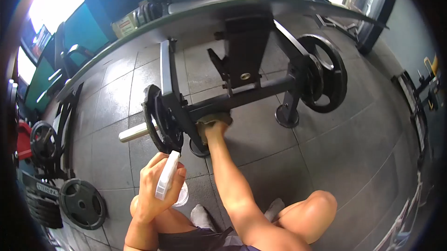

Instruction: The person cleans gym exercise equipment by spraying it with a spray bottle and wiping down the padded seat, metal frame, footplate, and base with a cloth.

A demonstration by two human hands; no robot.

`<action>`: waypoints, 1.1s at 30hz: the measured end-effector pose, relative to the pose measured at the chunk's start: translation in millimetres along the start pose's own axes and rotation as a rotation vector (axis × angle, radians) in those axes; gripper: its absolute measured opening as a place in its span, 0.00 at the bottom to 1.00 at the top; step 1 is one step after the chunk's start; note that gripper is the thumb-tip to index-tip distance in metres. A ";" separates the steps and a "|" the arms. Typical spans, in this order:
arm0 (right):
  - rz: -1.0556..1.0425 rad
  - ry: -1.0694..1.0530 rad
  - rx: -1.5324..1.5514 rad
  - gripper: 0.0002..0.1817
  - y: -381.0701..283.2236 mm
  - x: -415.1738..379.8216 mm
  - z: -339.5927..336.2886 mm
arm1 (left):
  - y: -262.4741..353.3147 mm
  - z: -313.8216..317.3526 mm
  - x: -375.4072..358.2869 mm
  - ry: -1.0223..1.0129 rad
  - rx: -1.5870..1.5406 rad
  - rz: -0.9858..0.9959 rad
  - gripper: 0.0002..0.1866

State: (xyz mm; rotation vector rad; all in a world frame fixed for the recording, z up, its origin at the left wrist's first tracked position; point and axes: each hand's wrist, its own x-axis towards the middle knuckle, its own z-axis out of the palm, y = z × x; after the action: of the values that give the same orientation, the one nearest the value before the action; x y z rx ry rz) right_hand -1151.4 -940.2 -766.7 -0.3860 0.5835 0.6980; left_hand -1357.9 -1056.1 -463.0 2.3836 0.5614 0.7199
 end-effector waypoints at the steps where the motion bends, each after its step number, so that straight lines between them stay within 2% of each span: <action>1: 0.023 0.002 0.076 0.21 23.1 39.7 -3.1 | 1.6 3.1 0.5 0.003 -0.010 -0.024 0.04; 2: 0.046 -0.003 0.152 0.20 35.8 72.4 -9.5 | 2.5 4.6 2.1 -0.013 -0.005 -0.020 0.04; 4: -0.420 -0.327 -0.482 0.18 21.8 53.4 -35.0 | 2.0 7.4 6.2 -0.025 -0.002 -0.016 0.04; 6: -0.558 -0.411 -0.663 0.18 -4.6 7.9 -23.8 | -2.6 9.0 13.5 -0.037 0.004 -0.009 0.04; 8: -0.354 -0.250 -0.391 0.21 -49.8 -75.4 3.4 | -5.9 14.1 18.2 -0.051 -0.007 -0.034 0.05; 10: -1.212 -0.051 -1.503 0.23 -84.7 -68.3 17.9 | -10.1 21.9 23.8 -0.048 -0.021 -0.064 0.04; 11: -1.442 -0.077 -1.766 0.24 -101.7 -56.6 26.0 | -12.3 25.4 26.6 -0.050 -0.021 -0.072 0.04; 12: -1.727 -0.061 -1.983 0.25 -118.7 -45.0 34.1 | -13.6 28.2 29.4 -0.052 -0.020 -0.078 0.04; 14: -1.913 -0.387 -1.779 0.27 -144.4 -15.2 47.3 | -15.4 31.7 32.2 -0.061 -0.021 -0.088 0.04; 17: -1.774 -0.312 -1.958 0.28 -159.5 -0.4 59.3 | -16.7 29.3 38.2 -0.075 -0.003 -0.100 0.04; 22: -1.758 -0.132 -1.407 0.28 -126.4 -0.4 40.9 | -14.2 28.7 31.4 -0.051 -0.005 -0.122 0.05; 25: -1.724 -0.103 -1.343 0.26 -131.0 6.8 30.0 | -15.9 25.8 30.3 -0.063 0.011 -0.127 0.05; 27: -1.745 -0.126 -1.535 0.26 -166.4 12.7 50.0 | -16.1 23.8 28.6 -0.056 0.029 -0.138 0.05; 29: -1.708 -0.173 -1.854 0.25 -208.5 22.9 86.8 | -18.0 26.3 26.8 -0.046 0.016 -0.137 0.06; 33: -1.271 -0.274 -2.466 0.24 -257.6 45.3 166.8 | -25.2 40.0 29.5 -0.079 -0.054 -0.105 0.07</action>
State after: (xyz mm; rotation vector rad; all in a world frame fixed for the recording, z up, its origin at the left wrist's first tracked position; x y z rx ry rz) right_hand -883.1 -1014.7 -629.8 -2.5344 -1.1665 -0.2118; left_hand -1316.6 -1037.9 -495.7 2.3029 0.6211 0.5854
